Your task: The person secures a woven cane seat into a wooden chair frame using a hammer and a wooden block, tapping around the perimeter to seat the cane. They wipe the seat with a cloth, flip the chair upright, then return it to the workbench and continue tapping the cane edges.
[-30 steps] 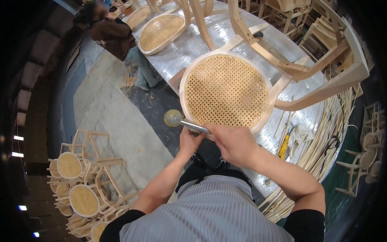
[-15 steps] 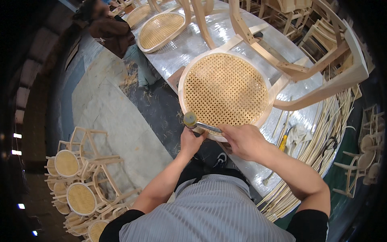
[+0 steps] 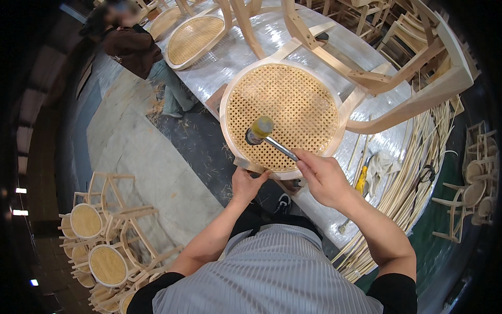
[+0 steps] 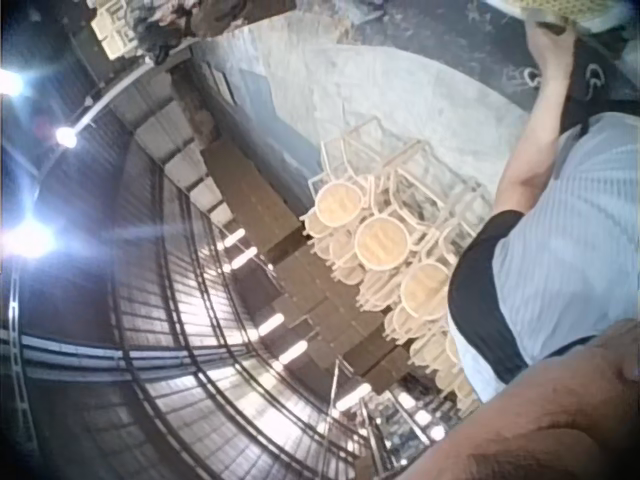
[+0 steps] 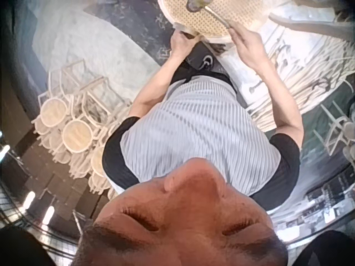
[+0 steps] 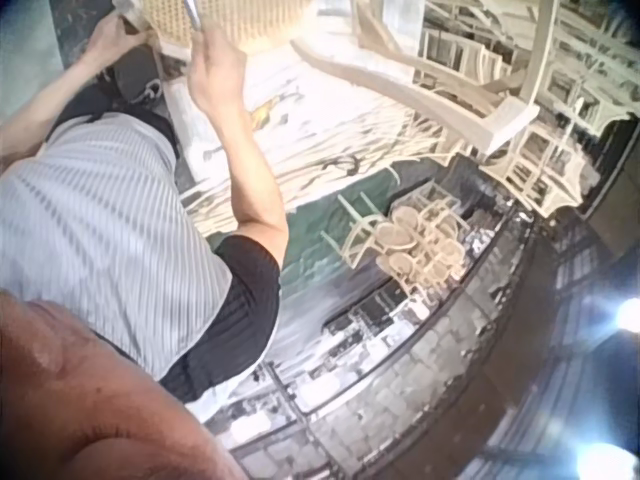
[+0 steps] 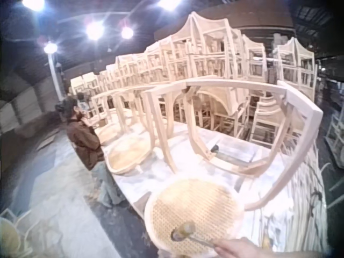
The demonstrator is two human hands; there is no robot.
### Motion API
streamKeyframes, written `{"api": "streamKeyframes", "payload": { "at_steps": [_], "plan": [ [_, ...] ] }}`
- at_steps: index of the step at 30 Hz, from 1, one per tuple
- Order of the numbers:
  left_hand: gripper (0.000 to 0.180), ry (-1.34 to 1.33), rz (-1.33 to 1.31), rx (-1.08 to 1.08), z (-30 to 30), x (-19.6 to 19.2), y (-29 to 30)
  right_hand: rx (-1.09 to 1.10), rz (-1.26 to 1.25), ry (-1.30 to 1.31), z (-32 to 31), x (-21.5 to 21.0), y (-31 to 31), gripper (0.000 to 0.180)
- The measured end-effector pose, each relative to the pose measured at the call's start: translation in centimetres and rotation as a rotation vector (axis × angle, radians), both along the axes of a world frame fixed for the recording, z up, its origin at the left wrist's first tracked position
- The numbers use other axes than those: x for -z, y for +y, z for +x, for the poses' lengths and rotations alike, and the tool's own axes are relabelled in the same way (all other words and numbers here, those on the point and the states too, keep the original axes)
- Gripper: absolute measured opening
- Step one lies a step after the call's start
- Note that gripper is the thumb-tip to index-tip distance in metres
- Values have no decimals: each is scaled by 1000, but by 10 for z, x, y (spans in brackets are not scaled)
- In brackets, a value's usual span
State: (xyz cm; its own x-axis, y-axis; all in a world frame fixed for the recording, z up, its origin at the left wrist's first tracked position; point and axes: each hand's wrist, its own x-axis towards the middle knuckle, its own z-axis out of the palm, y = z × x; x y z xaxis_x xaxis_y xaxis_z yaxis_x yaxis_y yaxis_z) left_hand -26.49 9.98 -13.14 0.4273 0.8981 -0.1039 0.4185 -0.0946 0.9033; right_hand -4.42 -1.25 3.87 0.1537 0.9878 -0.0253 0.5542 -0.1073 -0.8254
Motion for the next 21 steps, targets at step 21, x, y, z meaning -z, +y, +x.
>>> {"api": "streamKeyframes", "payload": {
  "at_steps": [21],
  "plan": [
    [52, 92, 68, -55, 7, -12, -4, -339, -139, -363, -6, -19, 13, 34]
  ]
}}
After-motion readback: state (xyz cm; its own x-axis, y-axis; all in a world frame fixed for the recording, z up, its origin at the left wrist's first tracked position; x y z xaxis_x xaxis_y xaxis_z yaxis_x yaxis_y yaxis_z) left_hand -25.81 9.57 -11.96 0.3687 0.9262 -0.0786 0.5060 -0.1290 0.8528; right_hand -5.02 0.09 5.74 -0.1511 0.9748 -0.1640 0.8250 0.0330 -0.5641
